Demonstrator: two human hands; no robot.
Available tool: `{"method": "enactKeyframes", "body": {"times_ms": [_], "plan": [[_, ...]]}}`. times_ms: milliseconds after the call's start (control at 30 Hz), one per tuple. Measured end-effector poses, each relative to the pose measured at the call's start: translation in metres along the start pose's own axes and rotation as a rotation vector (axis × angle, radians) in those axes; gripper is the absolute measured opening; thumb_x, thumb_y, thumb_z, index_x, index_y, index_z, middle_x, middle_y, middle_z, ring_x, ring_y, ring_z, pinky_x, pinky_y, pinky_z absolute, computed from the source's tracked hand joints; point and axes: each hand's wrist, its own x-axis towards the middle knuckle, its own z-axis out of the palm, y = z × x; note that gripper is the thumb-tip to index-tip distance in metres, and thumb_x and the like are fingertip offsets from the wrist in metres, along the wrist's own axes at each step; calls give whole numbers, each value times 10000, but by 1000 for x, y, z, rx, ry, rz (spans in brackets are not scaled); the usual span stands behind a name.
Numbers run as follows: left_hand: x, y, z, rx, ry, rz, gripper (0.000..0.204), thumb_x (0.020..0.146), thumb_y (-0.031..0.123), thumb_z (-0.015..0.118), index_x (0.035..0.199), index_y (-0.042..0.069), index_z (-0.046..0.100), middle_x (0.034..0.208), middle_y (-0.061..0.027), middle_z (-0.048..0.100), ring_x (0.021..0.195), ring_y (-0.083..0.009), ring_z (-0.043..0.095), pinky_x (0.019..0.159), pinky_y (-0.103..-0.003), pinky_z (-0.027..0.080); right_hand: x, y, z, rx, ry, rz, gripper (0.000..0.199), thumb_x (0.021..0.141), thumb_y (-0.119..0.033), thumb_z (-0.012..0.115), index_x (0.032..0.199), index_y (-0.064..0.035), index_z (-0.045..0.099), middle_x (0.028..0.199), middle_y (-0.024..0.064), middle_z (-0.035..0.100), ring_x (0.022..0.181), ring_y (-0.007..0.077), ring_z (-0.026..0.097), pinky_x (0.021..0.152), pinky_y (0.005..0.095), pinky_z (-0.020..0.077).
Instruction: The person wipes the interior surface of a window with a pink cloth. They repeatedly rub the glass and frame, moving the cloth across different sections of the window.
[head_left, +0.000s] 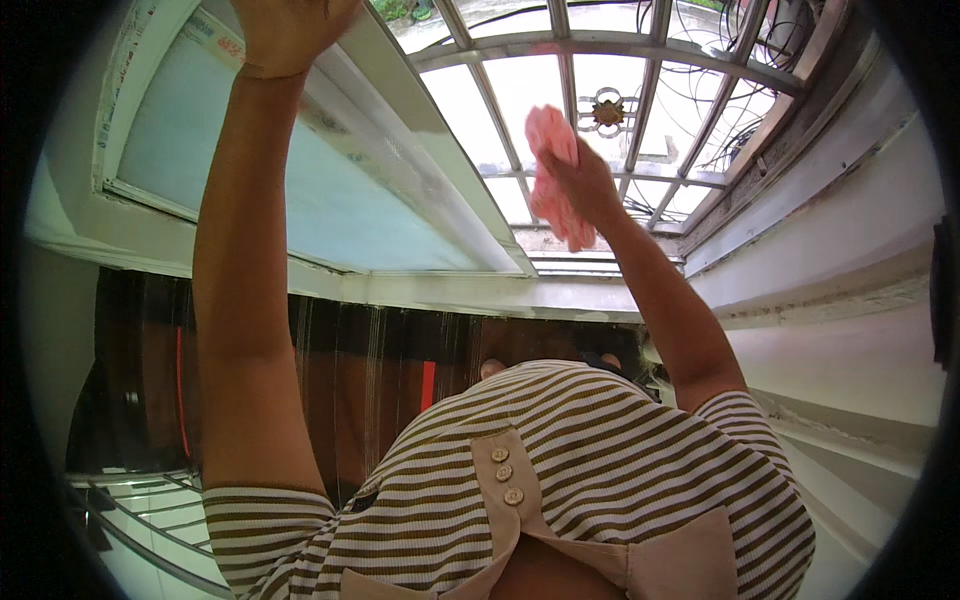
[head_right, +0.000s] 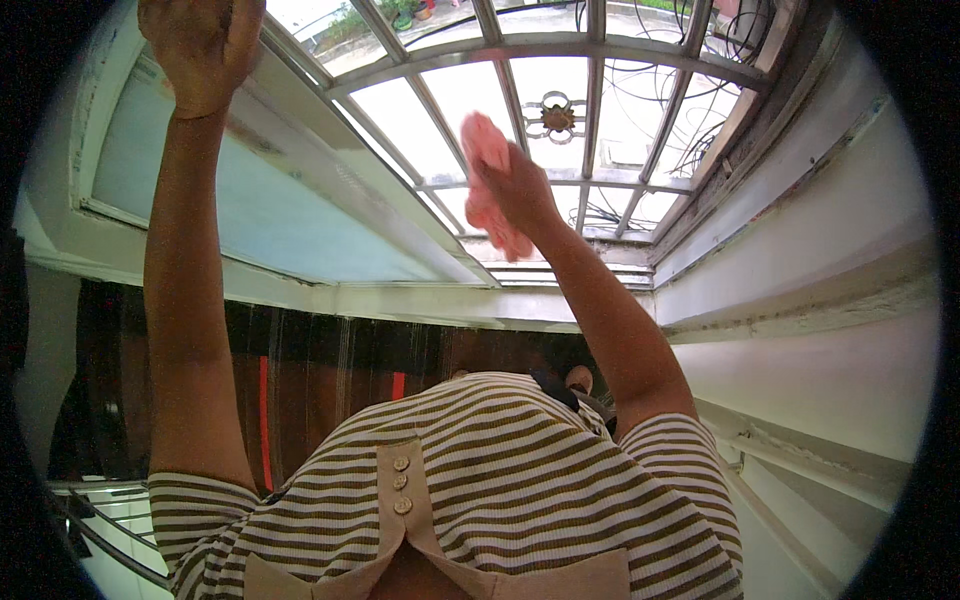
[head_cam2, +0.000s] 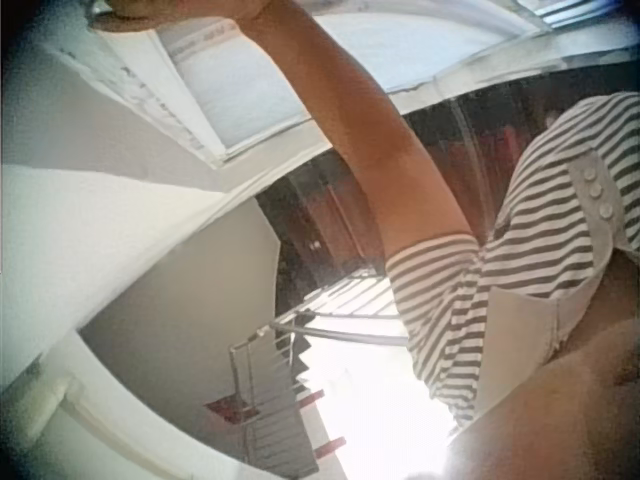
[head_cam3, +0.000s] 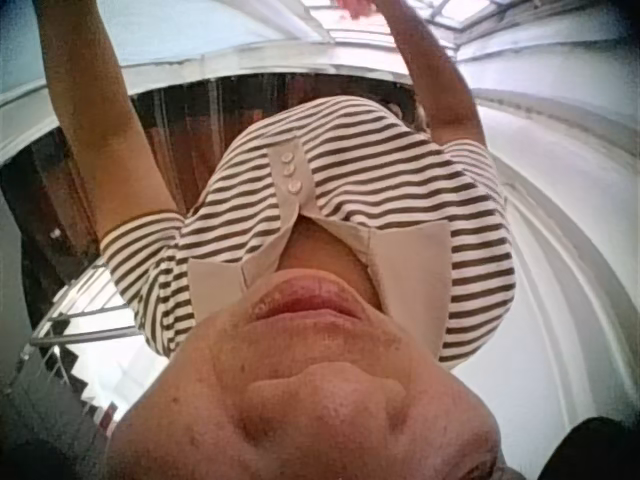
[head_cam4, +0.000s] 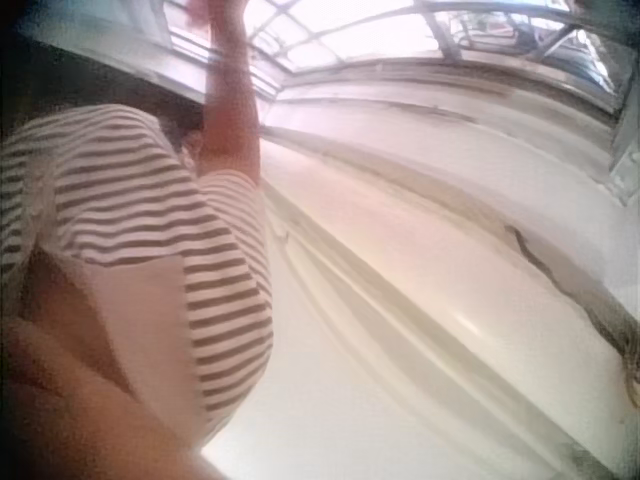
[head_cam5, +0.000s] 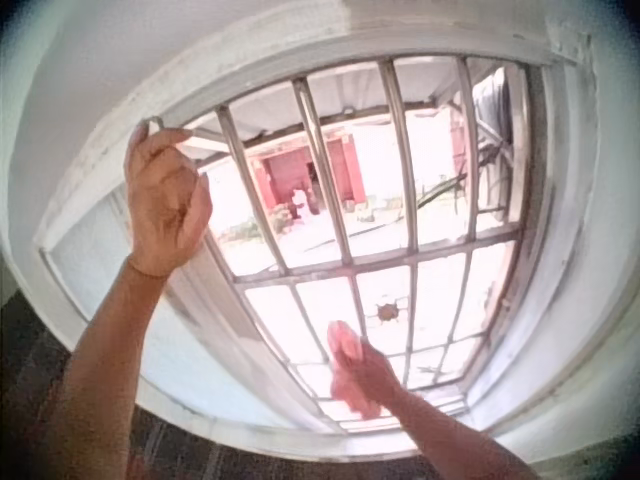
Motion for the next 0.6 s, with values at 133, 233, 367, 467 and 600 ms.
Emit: {"method": "enactKeyframes", "body": {"times_ms": [133, 233, 367, 467, 600], "plan": [[1, -5, -6, 35, -29, 56, 131, 770, 24, 605, 667, 65, 534, 859, -80, 565, 1079, -300, 538, 1083, -508, 256, 3, -66, 19, 213, -65, -229, 451, 915, -351, 600, 1176, 10, 532, 971, 169, 675, 865, 262, 677, 777, 372, 535], [-6, -10, 3, -34, 67, 21, 122, 762, 28, 611, 670, 66, 540, 877, -82, 565, 1080, -302, 536, 1092, -512, 251, -8, -85, 38, 87, -67, -293, 397, 893, -292, 615, 1160, -7, 550, 971, 190, 665, 886, 298, 668, 782, 389, 521], [-3, -10, 4, -36, 103, -20, 108, 744, 26, 615, 672, 62, 544, 868, -86, 557, 1078, -303, 535, 1099, -524, 247, -11, -60, 57, 59, -50, -296, 253, 880, -201, 597, 1056, -21, 573, 952, 182, 652, 862, 337, 654, 763, 419, 502], [0, -6, -5, 4, 3, 27, 99, 735, 13, 606, 672, 58, 544, 857, -84, 550, 1075, -300, 533, 1094, -531, 251, -15, -41, 61, 12, -37, -261, 220, 881, -184, 595, 1013, -11, 567, 935, 185, 646, 848, 330, 653, 748, 427, 500], [0, -9, -3, 48, 14, 111, 99, 718, 1, 597, 661, 58, 540, 849, -79, 546, 1065, -295, 534, 1081, -534, 265, -23, -13, 68, 0, 6, -238, 217, 882, -193, 597, 1000, -13, 574, 914, 194, 634, 824, 348, 640, 736, 441, 494]]}}
